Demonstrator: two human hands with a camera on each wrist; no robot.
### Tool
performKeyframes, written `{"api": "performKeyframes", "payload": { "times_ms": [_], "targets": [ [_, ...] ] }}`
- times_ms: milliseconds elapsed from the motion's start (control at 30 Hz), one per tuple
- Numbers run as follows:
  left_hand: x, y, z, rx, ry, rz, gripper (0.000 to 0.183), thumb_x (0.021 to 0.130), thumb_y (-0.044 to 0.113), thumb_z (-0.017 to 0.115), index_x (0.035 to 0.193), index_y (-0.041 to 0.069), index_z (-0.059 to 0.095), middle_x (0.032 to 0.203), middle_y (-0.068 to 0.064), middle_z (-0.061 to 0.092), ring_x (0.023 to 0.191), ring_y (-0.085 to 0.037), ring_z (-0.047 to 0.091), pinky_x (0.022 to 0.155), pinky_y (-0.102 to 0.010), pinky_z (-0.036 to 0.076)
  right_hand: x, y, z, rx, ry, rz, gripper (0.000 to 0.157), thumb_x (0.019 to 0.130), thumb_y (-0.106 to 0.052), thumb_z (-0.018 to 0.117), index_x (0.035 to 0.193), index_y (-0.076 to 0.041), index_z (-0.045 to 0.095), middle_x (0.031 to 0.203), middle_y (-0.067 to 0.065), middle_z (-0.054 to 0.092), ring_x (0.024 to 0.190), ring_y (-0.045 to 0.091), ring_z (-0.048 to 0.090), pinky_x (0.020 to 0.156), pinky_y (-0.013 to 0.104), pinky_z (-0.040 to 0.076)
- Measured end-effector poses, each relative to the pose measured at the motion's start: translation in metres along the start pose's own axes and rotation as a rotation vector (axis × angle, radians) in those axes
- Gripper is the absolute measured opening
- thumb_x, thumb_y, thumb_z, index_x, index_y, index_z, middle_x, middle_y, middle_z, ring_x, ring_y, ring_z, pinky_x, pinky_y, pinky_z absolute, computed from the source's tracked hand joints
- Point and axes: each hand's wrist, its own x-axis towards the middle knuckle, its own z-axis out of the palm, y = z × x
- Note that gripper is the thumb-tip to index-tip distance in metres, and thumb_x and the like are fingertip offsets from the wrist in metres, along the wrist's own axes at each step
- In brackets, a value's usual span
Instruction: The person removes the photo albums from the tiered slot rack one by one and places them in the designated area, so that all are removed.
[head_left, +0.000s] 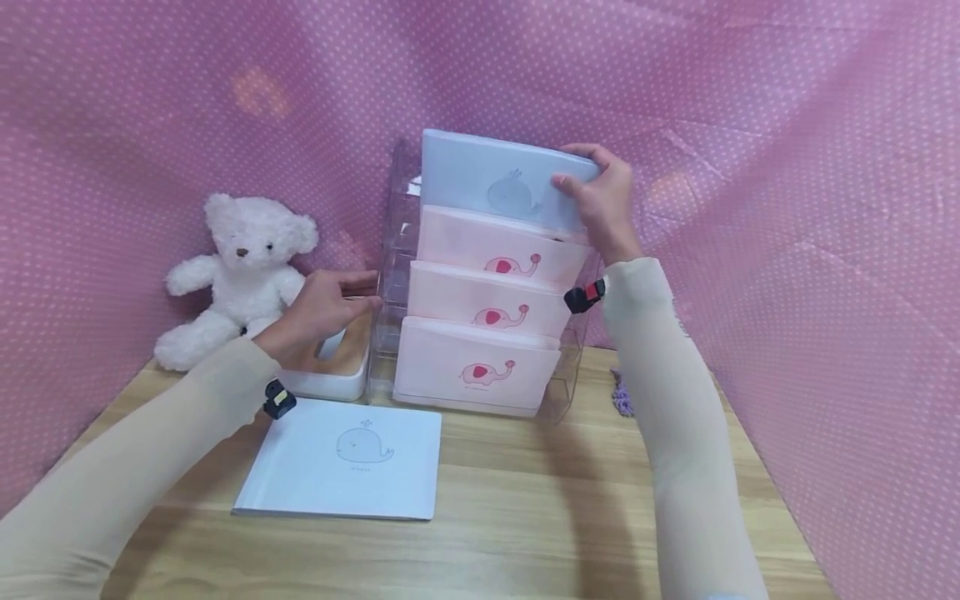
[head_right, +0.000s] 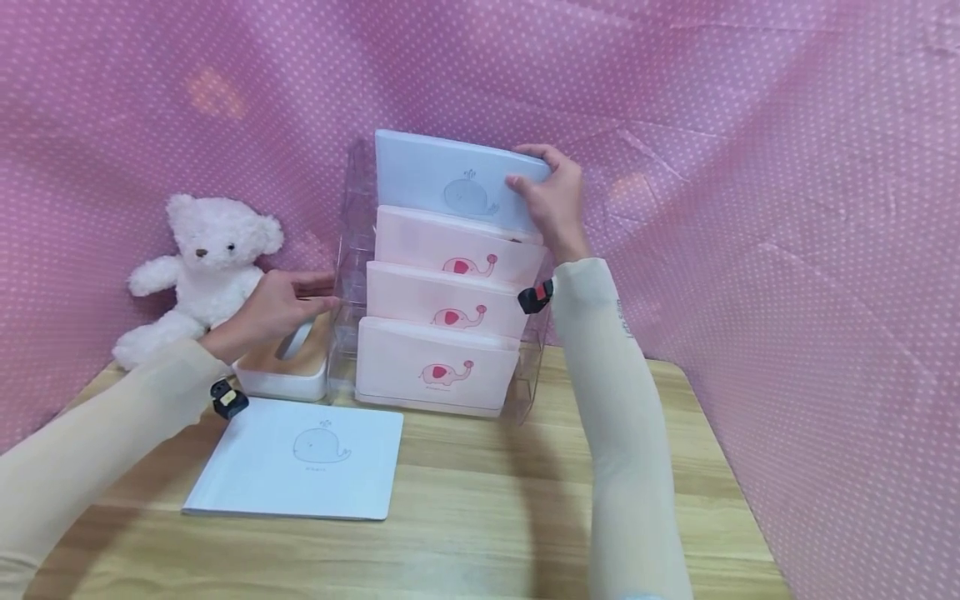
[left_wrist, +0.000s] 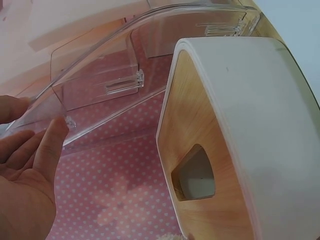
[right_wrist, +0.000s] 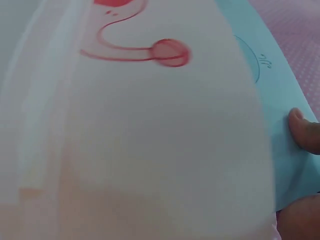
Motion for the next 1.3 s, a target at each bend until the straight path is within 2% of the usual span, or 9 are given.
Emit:
{"api": "performKeyframes", "payload": {
  "times_ms": [367, 567, 700, 900, 1033, 1167, 1300],
  "targets": [
    [0.002, 0.000, 0.001, -0.015, 0.001, -0.003, 0.051, 0.096, 0.015, 0.069, 0.144, 0.004, 0.055, 0.143, -0.017, 0.061, 0.125, -0.035, 0.065, 0.100, -0.043, 0.060, 0.000, -0.025, -0.018, 0.240, 0.159, -0.095, 0.036, 0.082, 0.003, 0.080, 0.112, -0.016, 0.076, 0.126, 0.005, 0.070, 0.116, 0.023, 0.066, 0.100, 0.039, 0.061],
    [0.002, 0.001, 0.003, -0.048, -0.011, -0.035, 0.052, 0.096, 0.015, 0.069, 0.145, 0.005, 0.054, 0.143, -0.017, 0.061, 0.127, -0.034, 0.064, 0.102, -0.042, 0.059, -0.005, -0.038, -0.032, 0.394, 0.269, -0.081, 0.038, 0.079, 0.007, 0.081, 0.109, -0.015, 0.077, 0.124, 0.005, 0.068, 0.117, 0.021, 0.062, 0.101, 0.037, 0.060],
    [0.000, 0.002, 0.003, -0.042, -0.004, -0.027, 0.051, 0.096, 0.014, 0.069, 0.144, 0.005, 0.055, 0.143, -0.017, 0.061, 0.126, -0.034, 0.065, 0.102, -0.042, 0.059, -0.011, -0.042, -0.042, 0.513, 0.301, -0.058, 0.038, 0.078, 0.010, 0.080, 0.108, -0.013, 0.076, 0.123, 0.005, 0.067, 0.117, 0.020, 0.062, 0.098, 0.036, 0.061],
    [0.000, 0.001, 0.002, -0.042, 0.007, 0.005, 0.050, 0.096, 0.013, 0.070, 0.142, 0.003, 0.056, 0.141, -0.019, 0.062, 0.125, -0.035, 0.065, 0.101, -0.041, 0.059, -0.031, -0.037, -0.055, 0.714, 0.282, -0.002, 0.037, 0.077, 0.016, 0.077, 0.107, -0.006, 0.075, 0.126, 0.007, 0.064, 0.118, 0.023, 0.060, 0.096, 0.035, 0.063],
    [-0.001, 0.001, 0.003, -0.040, 0.000, 0.008, 0.050, 0.096, 0.014, 0.069, 0.143, 0.002, 0.055, 0.141, -0.019, 0.061, 0.125, -0.036, 0.065, 0.100, -0.040, 0.059, -0.054, -0.021, -0.063, 0.813, 0.220, 0.055, 0.037, 0.076, 0.016, 0.076, 0.109, 0.000, 0.073, 0.130, 0.010, 0.062, 0.120, 0.027, 0.063, 0.098, 0.036, 0.062],
    [-0.002, 0.001, 0.003, -0.041, 0.007, 0.015, 0.050, 0.096, 0.012, 0.069, 0.142, 0.002, 0.056, 0.140, -0.019, 0.062, 0.124, -0.035, 0.066, 0.099, -0.038, 0.060, -0.080, 0.004, -0.073, 0.815, 0.136, 0.107, 0.036, 0.078, 0.012, 0.078, 0.112, 0.002, 0.071, 0.132, 0.012, 0.060, 0.121, 0.027, 0.063, 0.100, 0.035, 0.061],
    [-0.002, 0.002, 0.002, -0.053, 0.009, 0.015, 0.050, 0.095, 0.012, 0.070, 0.142, 0.003, 0.057, 0.140, -0.019, 0.062, 0.124, -0.035, 0.066, 0.099, -0.038, 0.059, -0.106, 0.031, -0.080, 0.771, 0.090, 0.111, 0.035, 0.078, 0.011, 0.079, 0.111, 0.002, 0.072, 0.126, 0.011, 0.061, 0.115, 0.025, 0.063, 0.098, 0.032, 0.062]
  ]
}}
